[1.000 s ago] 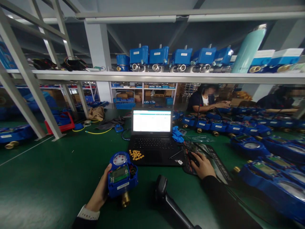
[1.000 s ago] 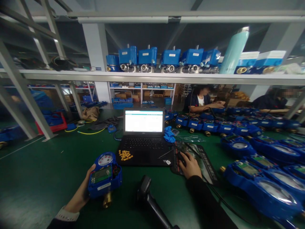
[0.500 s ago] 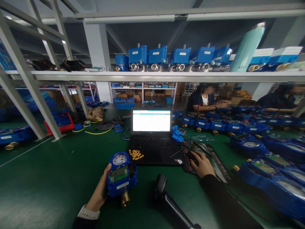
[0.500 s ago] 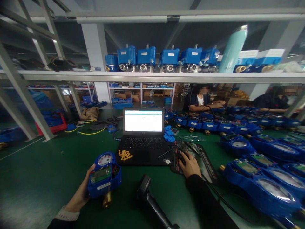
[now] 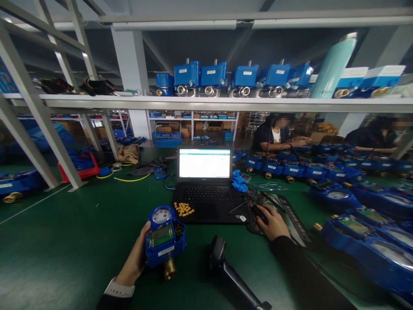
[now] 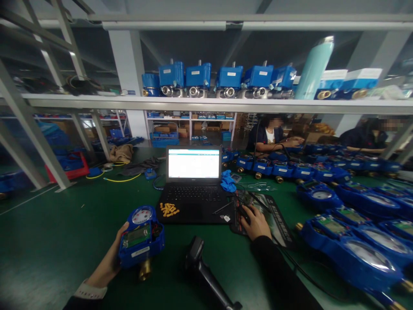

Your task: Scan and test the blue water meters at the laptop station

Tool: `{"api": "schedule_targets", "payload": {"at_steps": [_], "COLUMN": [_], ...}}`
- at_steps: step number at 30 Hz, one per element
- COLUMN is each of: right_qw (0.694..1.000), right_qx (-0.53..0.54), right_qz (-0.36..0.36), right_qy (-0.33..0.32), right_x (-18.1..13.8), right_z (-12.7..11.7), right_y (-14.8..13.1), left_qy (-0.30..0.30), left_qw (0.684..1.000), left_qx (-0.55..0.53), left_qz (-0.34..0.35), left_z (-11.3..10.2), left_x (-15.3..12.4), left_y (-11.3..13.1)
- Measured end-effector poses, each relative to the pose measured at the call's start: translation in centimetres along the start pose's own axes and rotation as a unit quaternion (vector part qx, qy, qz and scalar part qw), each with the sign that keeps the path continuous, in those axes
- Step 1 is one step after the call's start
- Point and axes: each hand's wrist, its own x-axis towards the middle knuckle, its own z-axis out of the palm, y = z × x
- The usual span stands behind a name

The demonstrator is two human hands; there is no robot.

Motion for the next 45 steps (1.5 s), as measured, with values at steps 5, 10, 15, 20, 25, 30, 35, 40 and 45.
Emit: {"api": "schedule_targets", "payload": {"at_steps": [5, 10, 15, 20, 25, 30, 35, 40, 45], "right_qw": [1.0, 1.0, 1.0, 1.0, 1.0, 0.999, 0.999, 0.999, 0.999], "right_qx": [-0.006, -0.006, -0.004, 0.003, 0.003, 0.002, -0.001, 0.003, 0.01], "right_qz": [0.0, -0.005, -0.006, -0.006, -0.012, -0.025, -0.031, -0.035, -0.044], "right_qy": [0.019, 0.014, 0.012, -0.001, 0.028, 0.026, 0.032, 0.04, 0.012], "right_x": [-0.2, -0.2, 0.0, -0.1, -0.4, -0.5, -0.6, -0.6, -0.1], "right_z": [0.2, 0.2, 0.3, 0.0, -0.1, -0.1, -0.4, -0.2, 0.5], "right_y": [-0.2, -0.3, 0.2, 0.0, -0.6, -0.7, -1.0, -0.8, 0.5], "left_qy": [-0.022, -0.015, -0.025, -0.014, -0.014, -0.009, -0.007, -0.013, -0.028], "left_qw": [1.0, 1.0, 1.0, 1.0, 1.0, 1.0, 1.0, 1.0, 0.999], "left_qx": [-0.01, -0.003, -0.004, -0.006, -0.009, -0.006, -0.002, -0.002, -0.01], "left_qz": [0.007, 0.007, 0.013, 0.002, 0.007, 0.006, 0.005, 0.004, 0.014], "left_z": [-0.1, 0.1, -0.3, -0.7, -0.5, 0.2, 0.4, -0.1, -0.4], "left_x": [0.0, 0.0, 0.4, 0.6, 0.7, 0.4, 0.0, 0.2, 0.7], "left_y": [-0.1, -0.2, -0.3, -0.4, -0.4, -0.2, -0.1, -0.2, -0.5]}}
